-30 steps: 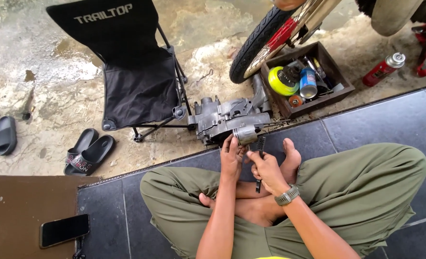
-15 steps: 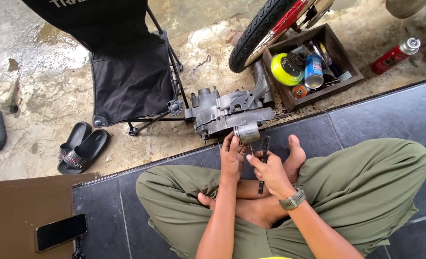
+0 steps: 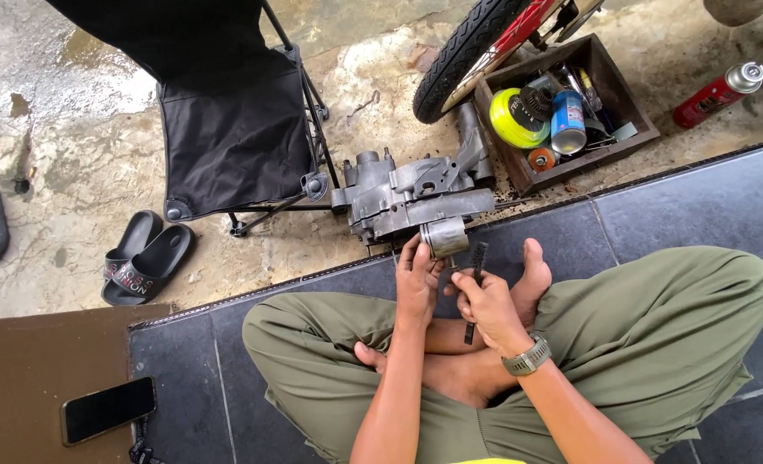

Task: Cleaning carbon buildup from the ring grooves of a motorcycle piston using a specialized scraping tool.

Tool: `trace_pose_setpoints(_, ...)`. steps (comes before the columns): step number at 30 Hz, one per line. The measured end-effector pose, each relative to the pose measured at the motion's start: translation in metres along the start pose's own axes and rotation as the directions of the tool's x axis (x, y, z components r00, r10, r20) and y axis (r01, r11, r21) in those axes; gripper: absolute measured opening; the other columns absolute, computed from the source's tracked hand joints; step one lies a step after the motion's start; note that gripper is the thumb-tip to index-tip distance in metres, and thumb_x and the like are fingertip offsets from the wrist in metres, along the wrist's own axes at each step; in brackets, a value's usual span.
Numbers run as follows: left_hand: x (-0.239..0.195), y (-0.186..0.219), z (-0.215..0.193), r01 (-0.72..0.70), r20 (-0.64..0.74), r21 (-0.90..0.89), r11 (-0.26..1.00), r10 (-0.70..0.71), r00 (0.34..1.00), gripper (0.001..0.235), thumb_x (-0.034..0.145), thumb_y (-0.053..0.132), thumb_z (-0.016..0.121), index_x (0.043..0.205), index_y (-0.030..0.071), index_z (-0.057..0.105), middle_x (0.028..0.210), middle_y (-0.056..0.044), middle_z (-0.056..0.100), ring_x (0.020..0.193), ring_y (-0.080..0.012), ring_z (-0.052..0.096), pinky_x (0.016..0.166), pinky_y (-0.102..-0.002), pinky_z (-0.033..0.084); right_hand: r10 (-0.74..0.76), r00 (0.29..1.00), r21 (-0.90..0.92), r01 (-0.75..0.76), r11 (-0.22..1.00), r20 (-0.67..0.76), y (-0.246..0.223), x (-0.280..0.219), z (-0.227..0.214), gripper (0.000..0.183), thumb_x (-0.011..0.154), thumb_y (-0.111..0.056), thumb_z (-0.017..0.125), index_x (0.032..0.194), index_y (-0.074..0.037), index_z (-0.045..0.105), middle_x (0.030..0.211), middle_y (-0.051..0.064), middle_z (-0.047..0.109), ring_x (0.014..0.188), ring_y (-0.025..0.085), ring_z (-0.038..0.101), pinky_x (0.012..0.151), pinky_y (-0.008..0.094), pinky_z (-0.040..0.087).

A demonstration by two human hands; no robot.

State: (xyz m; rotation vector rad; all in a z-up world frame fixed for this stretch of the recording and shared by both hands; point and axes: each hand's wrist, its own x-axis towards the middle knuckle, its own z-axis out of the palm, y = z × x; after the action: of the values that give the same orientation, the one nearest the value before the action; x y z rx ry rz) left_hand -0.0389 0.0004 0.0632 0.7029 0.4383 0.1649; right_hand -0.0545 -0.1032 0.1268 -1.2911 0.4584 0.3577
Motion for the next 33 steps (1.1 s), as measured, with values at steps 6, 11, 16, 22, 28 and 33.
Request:
trace_pose_setpoints(6, 0.000, 0.001, 0.003, -0.010, -0.001, 0.000, 1.000, 0.010, 1.000, 0.037, 0.099, 0.027, 0.069, 0.130, 0.008, 0.062, 0.109, -0.005, 0.066, 0.091, -0.0176, 0.073, 0.080, -0.024, 0.063, -0.003, 0.999, 0.004, 0.003, 1.000, -0.034, 0.006, 0.002, -0.001, 0.017, 0.092, -0.008, 0.074, 0.095, 0.001, 0.060, 0.055, 0.005, 0.051, 0.034, 0.007, 0.040, 0.029, 0.022, 0.029)
trace_pose_setpoints(11, -0.001, 0.003, 0.004, -0.007, -0.003, -0.005, 1.000, 0.007, 1.000, 0.038, 0.099, 0.027, 0.070, 0.130, 0.008, 0.063, 0.108, -0.005, 0.066, 0.090, -0.0172, 0.072, 0.080, -0.024, 0.062, -0.024, 1.000, -0.016, 0.024, 1.000, -0.014, 0.008, 0.004, -0.004, 0.011, 0.094, -0.006, 0.068, 0.090, 0.002, 0.062, 0.043, 0.004, 0.041, 0.031, 0.007, 0.034, 0.030, 0.021, 0.026)
trace_pose_setpoints(16, -0.005, 0.007, 0.010, -0.008, -0.007, 0.004, 1.000, 0.008, 1.000, 0.039, 0.097, 0.027, 0.072, 0.130, 0.008, 0.063, 0.108, -0.005, 0.066, 0.090, -0.0176, 0.073, 0.079, -0.024, 0.063, -0.053, 0.998, -0.001, 0.053, 0.999, -0.020, 0.011, 0.007, -0.006, 0.017, 0.089, -0.003, 0.076, 0.094, 0.001, 0.060, 0.045, 0.002, 0.042, 0.032, 0.008, 0.040, 0.030, 0.022, 0.030)
trace_pose_setpoints(22, -0.012, 0.016, 0.015, 0.011, -0.005, 0.004, 1.000, -0.011, 1.000, 0.040, 0.098, 0.026, 0.071, 0.132, 0.006, 0.062, 0.109, -0.007, 0.064, 0.091, -0.0180, 0.071, 0.080, -0.025, 0.062, -0.012, 1.000, -0.031, 0.012, 0.999, -0.013, 0.009, 0.004, -0.005, 0.011, 0.097, -0.008, 0.066, 0.092, 0.000, 0.061, 0.042, 0.005, 0.040, 0.031, 0.006, 0.030, 0.031, 0.020, 0.023)
trace_pose_setpoints(28, -0.010, 0.011, 0.011, 0.004, -0.008, -0.015, 1.000, -0.004, 1.000, 0.042, 0.097, 0.024, 0.072, 0.133, 0.005, 0.061, 0.110, -0.009, 0.064, 0.092, -0.0198, 0.071, 0.081, -0.026, 0.062, 0.005, 1.000, 0.009, -0.005, 1.000, 0.003, 0.013, 0.006, -0.011, 0.015, 0.094, -0.007, 0.071, 0.098, 0.002, 0.060, 0.048, 0.009, 0.049, 0.033, 0.007, 0.038, 0.028, 0.021, 0.028)
trace_pose_setpoints(33, -0.006, 0.009, 0.009, -0.003, 0.013, -0.001, 1.000, 0.003, 1.000, 0.046, 0.097, 0.026, 0.073, 0.135, 0.005, 0.059, 0.112, -0.009, 0.063, 0.094, -0.0194, 0.070, 0.082, -0.027, 0.062, -0.007, 1.000, 0.010, 0.007, 1.000, -0.003, 0.034, 0.019, -0.022, 0.020, 0.091, -0.005, 0.075, 0.100, 0.002, 0.058, 0.063, 0.011, 0.058, 0.035, 0.006, 0.042, 0.028, 0.021, 0.031)
